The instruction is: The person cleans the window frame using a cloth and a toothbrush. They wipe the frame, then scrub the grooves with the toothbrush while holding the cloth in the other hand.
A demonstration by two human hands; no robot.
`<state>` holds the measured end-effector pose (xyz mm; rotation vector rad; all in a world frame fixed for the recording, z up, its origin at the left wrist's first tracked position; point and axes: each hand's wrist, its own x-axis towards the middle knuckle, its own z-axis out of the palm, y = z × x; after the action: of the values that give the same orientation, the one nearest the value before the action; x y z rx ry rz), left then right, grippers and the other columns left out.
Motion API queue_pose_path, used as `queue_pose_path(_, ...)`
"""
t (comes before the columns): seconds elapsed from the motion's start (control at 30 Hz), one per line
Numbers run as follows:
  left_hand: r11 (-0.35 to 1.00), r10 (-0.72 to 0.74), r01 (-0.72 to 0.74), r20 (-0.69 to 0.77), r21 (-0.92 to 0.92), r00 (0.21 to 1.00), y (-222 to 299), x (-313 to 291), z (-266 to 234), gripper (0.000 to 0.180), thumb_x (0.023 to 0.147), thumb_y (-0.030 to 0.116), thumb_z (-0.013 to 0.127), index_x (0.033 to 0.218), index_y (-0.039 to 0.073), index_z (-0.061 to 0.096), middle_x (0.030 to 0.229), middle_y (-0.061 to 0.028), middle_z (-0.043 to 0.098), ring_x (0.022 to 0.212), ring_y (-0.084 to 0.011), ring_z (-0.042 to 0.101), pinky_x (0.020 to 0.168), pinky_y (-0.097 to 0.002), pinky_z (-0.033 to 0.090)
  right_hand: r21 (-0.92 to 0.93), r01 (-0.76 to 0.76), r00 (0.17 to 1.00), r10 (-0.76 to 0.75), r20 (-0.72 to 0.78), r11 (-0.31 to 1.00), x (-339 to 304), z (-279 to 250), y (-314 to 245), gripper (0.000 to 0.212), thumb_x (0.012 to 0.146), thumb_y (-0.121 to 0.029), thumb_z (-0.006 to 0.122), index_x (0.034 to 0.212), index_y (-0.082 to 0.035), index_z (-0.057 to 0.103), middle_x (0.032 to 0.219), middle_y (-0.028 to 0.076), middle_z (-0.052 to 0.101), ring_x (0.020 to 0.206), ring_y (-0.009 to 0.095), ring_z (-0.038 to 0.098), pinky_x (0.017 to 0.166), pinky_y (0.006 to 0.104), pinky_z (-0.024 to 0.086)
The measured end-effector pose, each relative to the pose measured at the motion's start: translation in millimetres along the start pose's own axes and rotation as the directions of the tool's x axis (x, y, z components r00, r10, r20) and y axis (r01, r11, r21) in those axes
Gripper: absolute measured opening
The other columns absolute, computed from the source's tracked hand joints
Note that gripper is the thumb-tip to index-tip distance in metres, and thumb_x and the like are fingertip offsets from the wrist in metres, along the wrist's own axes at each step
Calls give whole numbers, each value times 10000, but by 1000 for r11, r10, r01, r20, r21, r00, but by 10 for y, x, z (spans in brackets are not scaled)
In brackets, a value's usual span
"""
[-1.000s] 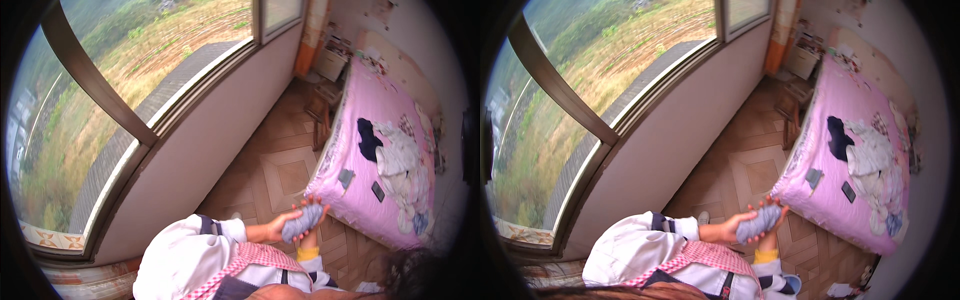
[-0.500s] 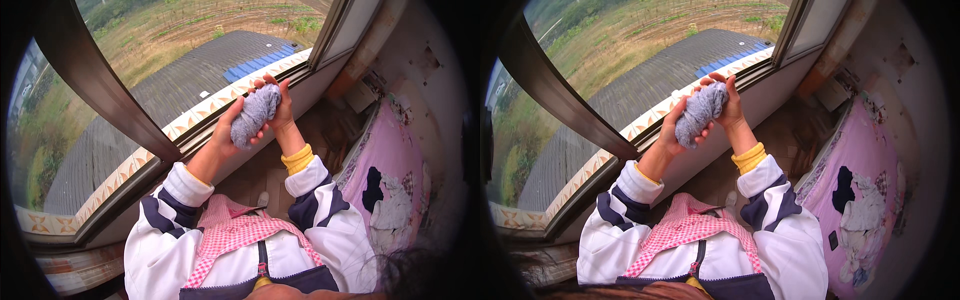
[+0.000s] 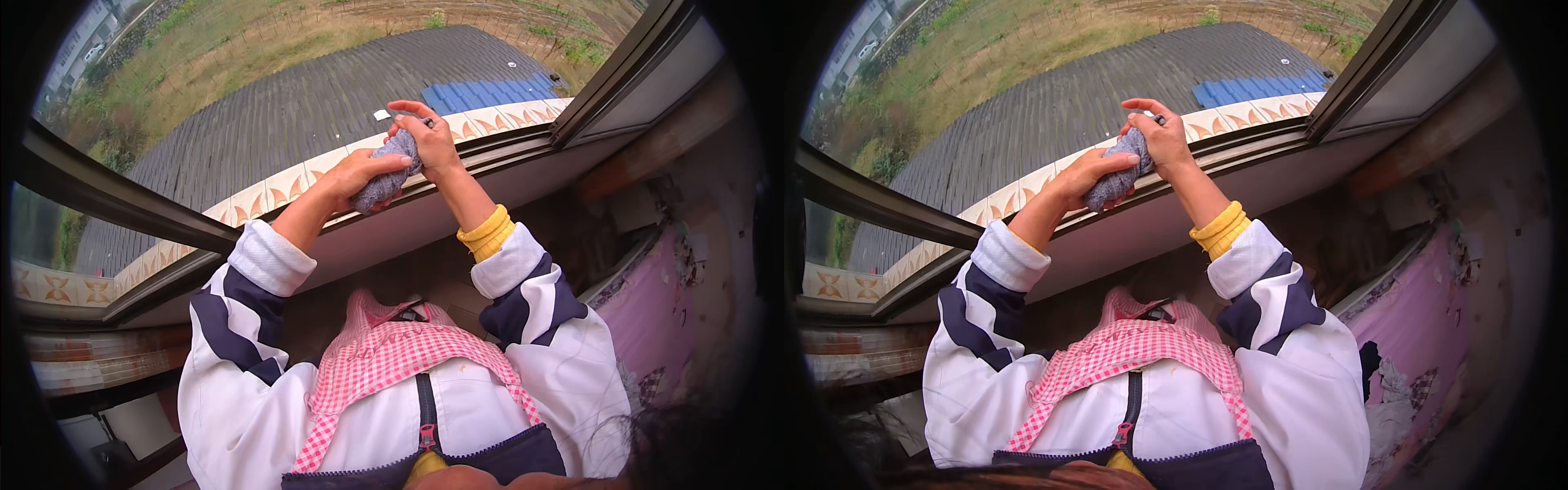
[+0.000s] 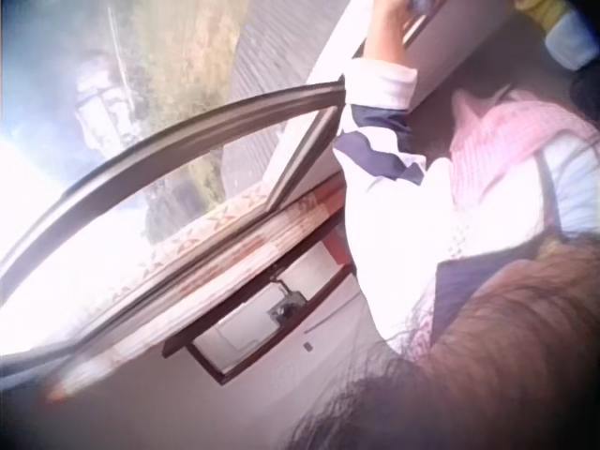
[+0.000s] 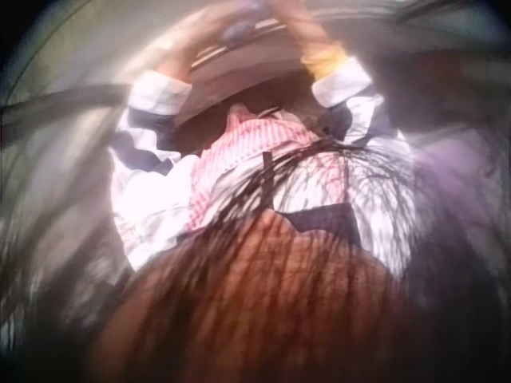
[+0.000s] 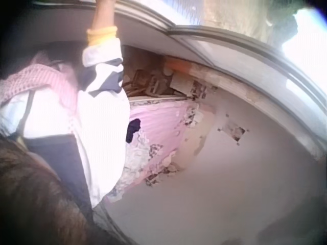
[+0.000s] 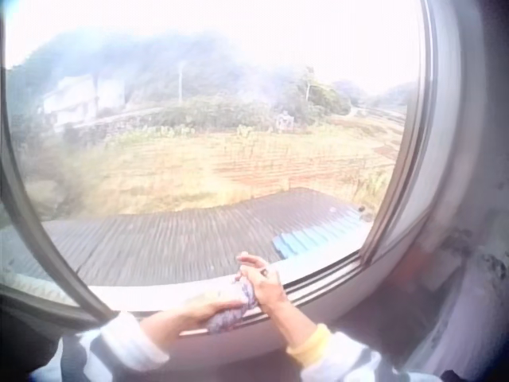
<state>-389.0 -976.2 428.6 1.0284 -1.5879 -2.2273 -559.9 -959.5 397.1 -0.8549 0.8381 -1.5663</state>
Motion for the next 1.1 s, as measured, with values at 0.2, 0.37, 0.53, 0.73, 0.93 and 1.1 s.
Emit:
queue_pose_path(0.2,908,76,-39,-72,418,994,80,231,31,456,799,454,738,844,6,670,681,-57,625,562,-137,595,497,-277,458,-135,24,971,-55,-232,991,21,-62,65,189,918,-49,558,1059,-6,675,774,97,661,694,150,637,640,287,549)
queue_pose_path(0.37,701,170,-60,-84,711,982,74,406,-18,595,745,544,708,818,-46,667,709,-144,680,644,-220,663,628,-350,517,-202,17,938,-86,-337,979,37,-82,103,202,877,-34,516,1002,4,670,770,133,677,694,179,653,659,306,559)
queue_pose_path(0.53,558,214,-96,-31,825,976,86,502,-23,675,739,569,682,849,-96,673,772,-233,695,766,-318,698,744,-410,536,-261,-16,914,-91,-395,965,41,-113,109,188,914,-21,525,1038,7,663,788,111,663,707,150,630,645,297,550)
queue_pose_path(0.73,446,236,-109,0,888,972,152,540,46,586,803,479,646,969,-83,644,812,-193,689,794,-267,680,757,-393,519,-331,-48,888,-111,-446,943,22,-123,19,198,899,-7,512,1024,14,665,797,122,671,705,152,636,648,294,551)
queue_pose_path(0.93,457,283,-210,83,864,955,235,604,242,641,816,497,643,1007,-115,633,897,-260,699,863,-332,703,783,-421,532,-398,-17,864,-187,-468,917,45,-350,-58,186,897,-4,519,1012,12,664,782,117,668,698,152,641,631,293,553)
queue_pose_path(1.1,379,351,-277,140,883,926,340,771,418,672,816,515,648,1010,-128,630,913,-293,695,885,-373,706,804,-429,535,-616,38,802,-392,-451,787,239,-765,-52,142,894,-55,583,989,-54,688,762,84,696,660,159,635,632,296,528)
